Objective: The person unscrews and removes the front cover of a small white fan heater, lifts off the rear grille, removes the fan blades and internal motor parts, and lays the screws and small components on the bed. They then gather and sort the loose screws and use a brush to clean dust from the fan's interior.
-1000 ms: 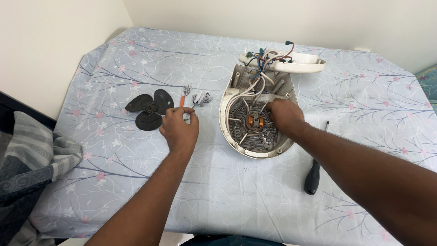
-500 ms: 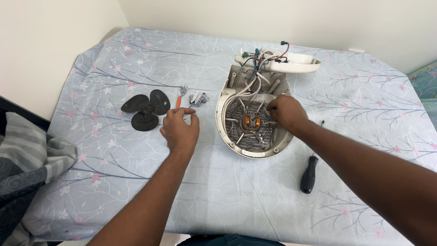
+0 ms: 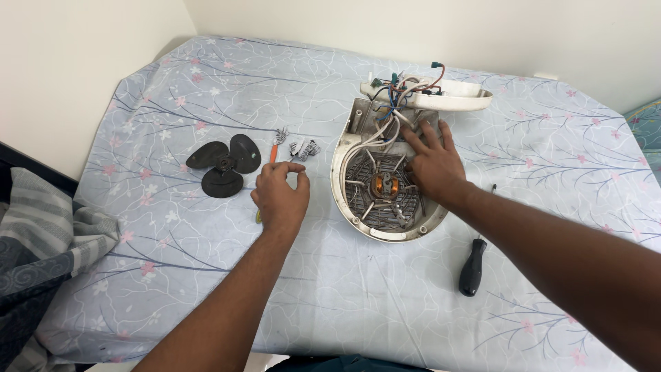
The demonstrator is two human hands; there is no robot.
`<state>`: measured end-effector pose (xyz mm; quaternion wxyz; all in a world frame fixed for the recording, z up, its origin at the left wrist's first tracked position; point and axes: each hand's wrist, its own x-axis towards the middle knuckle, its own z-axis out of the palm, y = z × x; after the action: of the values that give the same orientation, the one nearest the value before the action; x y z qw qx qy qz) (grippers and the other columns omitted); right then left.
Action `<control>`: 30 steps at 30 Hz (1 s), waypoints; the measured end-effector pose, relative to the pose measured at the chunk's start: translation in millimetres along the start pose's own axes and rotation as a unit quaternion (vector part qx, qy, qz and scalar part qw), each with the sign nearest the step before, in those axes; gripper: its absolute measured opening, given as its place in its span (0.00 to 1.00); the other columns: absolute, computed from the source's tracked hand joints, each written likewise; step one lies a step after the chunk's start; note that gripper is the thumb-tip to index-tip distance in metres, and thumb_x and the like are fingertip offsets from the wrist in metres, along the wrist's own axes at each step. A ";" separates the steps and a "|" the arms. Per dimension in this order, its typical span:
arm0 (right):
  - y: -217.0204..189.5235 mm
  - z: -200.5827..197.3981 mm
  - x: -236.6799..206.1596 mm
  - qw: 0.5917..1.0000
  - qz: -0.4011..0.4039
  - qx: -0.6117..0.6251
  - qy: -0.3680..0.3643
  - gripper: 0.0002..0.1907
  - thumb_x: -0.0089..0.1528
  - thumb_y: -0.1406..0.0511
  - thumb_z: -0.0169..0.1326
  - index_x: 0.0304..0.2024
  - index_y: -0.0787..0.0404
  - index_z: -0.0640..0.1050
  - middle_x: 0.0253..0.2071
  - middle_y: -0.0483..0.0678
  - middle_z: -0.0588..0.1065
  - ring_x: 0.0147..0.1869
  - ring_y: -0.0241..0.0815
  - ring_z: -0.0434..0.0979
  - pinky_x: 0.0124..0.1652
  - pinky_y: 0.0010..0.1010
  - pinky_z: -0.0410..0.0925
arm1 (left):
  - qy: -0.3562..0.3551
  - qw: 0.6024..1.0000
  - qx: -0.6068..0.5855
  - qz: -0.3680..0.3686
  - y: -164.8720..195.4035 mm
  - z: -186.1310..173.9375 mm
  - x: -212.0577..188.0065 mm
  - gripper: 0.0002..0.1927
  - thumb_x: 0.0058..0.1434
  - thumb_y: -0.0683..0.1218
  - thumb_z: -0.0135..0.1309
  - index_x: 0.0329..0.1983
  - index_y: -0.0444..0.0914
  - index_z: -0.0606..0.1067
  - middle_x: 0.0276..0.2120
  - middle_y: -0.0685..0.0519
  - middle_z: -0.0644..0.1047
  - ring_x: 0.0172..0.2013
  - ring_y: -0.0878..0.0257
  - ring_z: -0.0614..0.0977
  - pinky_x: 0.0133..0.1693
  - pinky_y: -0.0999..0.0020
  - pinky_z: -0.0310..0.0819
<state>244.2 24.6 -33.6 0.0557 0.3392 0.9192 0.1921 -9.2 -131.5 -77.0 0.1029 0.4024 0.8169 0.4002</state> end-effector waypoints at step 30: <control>6.5 18.6 4.2 0.998 -0.034 0.050 -0.002 0.05 0.54 0.57 0.62 0.29 0.44 0.87 0.69 0.38 0.68 0.67 0.43 0.66 0.65 0.43 0.56 | -0.010 1.000 0.001 0.005 -3.1 -8.0 2.3 0.06 0.61 0.48 0.58 0.41 0.46 0.81 0.50 0.55 0.73 0.54 0.59 0.73 0.59 0.52 0.57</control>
<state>249.2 37.8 -48.0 0.0466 0.3107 0.9385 0.1434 -16.5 -135.5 -73.6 0.1092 0.4104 0.8143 0.3956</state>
